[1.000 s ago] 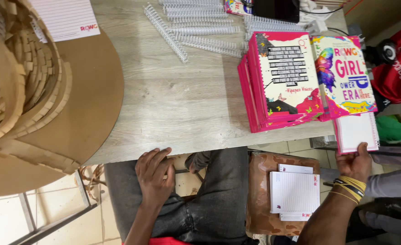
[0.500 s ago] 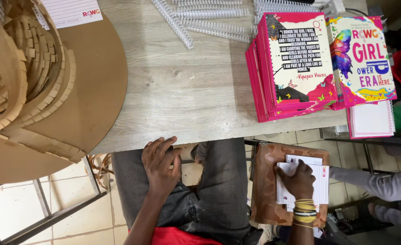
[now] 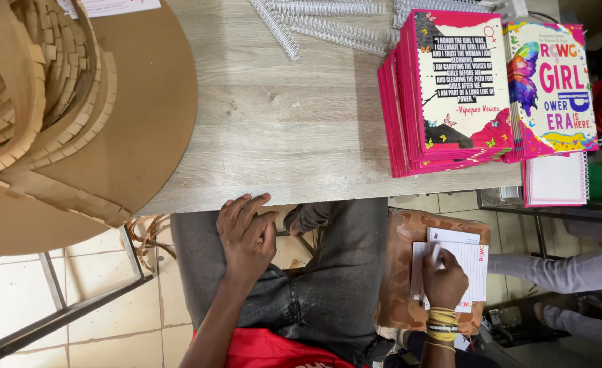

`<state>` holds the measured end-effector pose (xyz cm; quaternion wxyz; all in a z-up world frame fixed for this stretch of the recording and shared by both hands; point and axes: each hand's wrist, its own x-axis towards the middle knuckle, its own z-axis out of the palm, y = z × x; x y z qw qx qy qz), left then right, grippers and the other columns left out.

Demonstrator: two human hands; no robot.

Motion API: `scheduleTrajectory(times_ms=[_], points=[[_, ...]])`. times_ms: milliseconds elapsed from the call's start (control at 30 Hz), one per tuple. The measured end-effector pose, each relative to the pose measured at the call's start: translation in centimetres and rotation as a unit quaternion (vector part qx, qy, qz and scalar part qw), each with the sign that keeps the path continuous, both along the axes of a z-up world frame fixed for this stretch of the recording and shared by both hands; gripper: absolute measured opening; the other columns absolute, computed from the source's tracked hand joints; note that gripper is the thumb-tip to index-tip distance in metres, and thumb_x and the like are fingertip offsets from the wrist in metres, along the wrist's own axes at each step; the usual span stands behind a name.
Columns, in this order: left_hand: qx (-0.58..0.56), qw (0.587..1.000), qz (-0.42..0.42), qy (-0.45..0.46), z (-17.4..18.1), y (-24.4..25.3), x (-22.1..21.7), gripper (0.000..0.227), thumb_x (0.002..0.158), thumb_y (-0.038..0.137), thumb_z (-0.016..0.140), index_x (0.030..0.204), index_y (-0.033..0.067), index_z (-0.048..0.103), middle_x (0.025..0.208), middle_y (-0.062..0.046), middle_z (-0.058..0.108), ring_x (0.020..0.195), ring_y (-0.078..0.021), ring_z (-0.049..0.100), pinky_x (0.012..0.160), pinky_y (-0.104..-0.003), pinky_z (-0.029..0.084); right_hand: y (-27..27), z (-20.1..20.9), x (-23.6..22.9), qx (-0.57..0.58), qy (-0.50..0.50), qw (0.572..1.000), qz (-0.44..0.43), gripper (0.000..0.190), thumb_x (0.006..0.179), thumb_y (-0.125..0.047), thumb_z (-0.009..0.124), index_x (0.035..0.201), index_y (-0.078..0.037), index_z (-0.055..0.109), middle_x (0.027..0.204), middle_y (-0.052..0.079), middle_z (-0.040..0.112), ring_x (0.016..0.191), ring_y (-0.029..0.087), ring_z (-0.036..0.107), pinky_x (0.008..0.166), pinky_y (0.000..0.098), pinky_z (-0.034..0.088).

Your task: The person assembles spiral-bound notebooks by hand. They pick up a stack of pink and white pages, align them, and insert a metal spiral coil through the holes. They then attach a pink cover sheet to the assembled pages and place the finished notebook on a stack.

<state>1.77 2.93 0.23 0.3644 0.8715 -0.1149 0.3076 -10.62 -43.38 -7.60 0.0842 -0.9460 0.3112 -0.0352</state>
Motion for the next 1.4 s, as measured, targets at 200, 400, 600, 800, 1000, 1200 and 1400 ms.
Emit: scheduleTrajectory(times_ms=[200,400,600,800,1000,1200,1400], points=[[-0.051,0.998,0.007,0.042,0.7,-0.4,-0.6,0.017,0.098,0.006,0.076,0.108,0.0195,0.077,0.138,0.004,0.071,0.140,-0.0252,0.055,0.123,-0.055,0.039,-2.5,4.4,-2.3,0.185,-0.244,0.939,-0.155,0.008,0.113,-0.002,0.077,0.120,-0.004,0.078,0.097,0.010,0.079,0.077,0.023,0.078,0.071,0.0354,0.067],[-0.123,0.982,-0.134,0.054,7.8,-4.3,-1.7,0.035,0.088,0.030,0.088,0.113,0.0091,0.075,0.127,-0.010,0.076,0.122,-0.0282,0.071,0.113,-0.052,0.056,-1.0,14.8,-4.0,0.370,-0.478,0.792,-0.085,0.037,0.122,-0.033,0.070,0.095,-0.018,0.050,0.087,-0.009,0.045,0.085,0.004,0.049,0.081,0.0248,0.041],[0.135,0.961,-0.243,0.000,9.8,-9.2,-5.9,0.044,0.124,0.021,0.045,0.167,0.0228,0.041,0.175,-0.008,0.039,0.163,-0.0304,0.043,0.131,-0.054,0.036,17.6,26.2,5.1,0.845,-0.400,0.355,0.003,0.072,0.106,-0.022,0.073,0.163,0.012,0.045,0.160,0.040,0.052,0.142,0.058,0.050,0.118,0.0672,0.033],[0.019,0.995,-0.066,-0.078,12.9,-4.7,-3.9,0.038,0.116,0.016,0.036,0.121,0.0076,0.073,0.132,-0.011,0.078,0.119,-0.0284,0.078,0.111,-0.042,0.046,20.8,23.2,5.2,0.797,-0.396,0.455,0.018,0.050,0.111,-0.021,0.056,0.154,0.006,0.056,0.148,0.023,0.066,0.139,0.042,0.061,0.119,0.0566,0.046],[-0.342,0.905,-0.183,0.173,6.9,-1.3,-3.7,0.074,0.072,0.015,0.099,0.134,-0.0060,0.065,0.129,-0.019,0.079,0.116,-0.0263,0.080,0.098,-0.033,0.068,20.9,17.9,6.8,0.805,-0.386,0.385,0.236,0.012,0.116,-0.011,0.053,0.106,-0.010,0.058,0.109,0.024,0.078,0.100,0.045,0.071,0.066,0.0562,0.062],[-0.460,0.666,0.037,0.586,6.3,0.3,-2.1,0.040,0.100,0.028,0.068,0.133,0.0091,0.081,0.129,-0.005,0.086,0.120,-0.0182,0.079,0.102,-0.035,0.058,21.8,14.1,9.0,0.658,-0.218,0.721,-0.004,0.043,0.097,-0.007,0.068,0.138,0.002,0.058,0.135,0.024,0.071,0.115,0.032,0.071,0.092,0.0434,0.062],[-0.551,0.580,-0.078,0.595,4.3,2.2,-1.4,0.051,0.095,0.018,0.072,0.144,0.0073,0.068,0.138,-0.013,0.079,0.123,-0.0269,0.074,0.103,-0.041,0.059,23.3,11.3,9.7,0.788,0.007,0.613,-0.063,0.069,0.096,-0.036,0.057,0.157,-0.003,0.055,0.157,0.019,0.064,0.142,0.033,0.062,0.114,0.0476,0.051]])
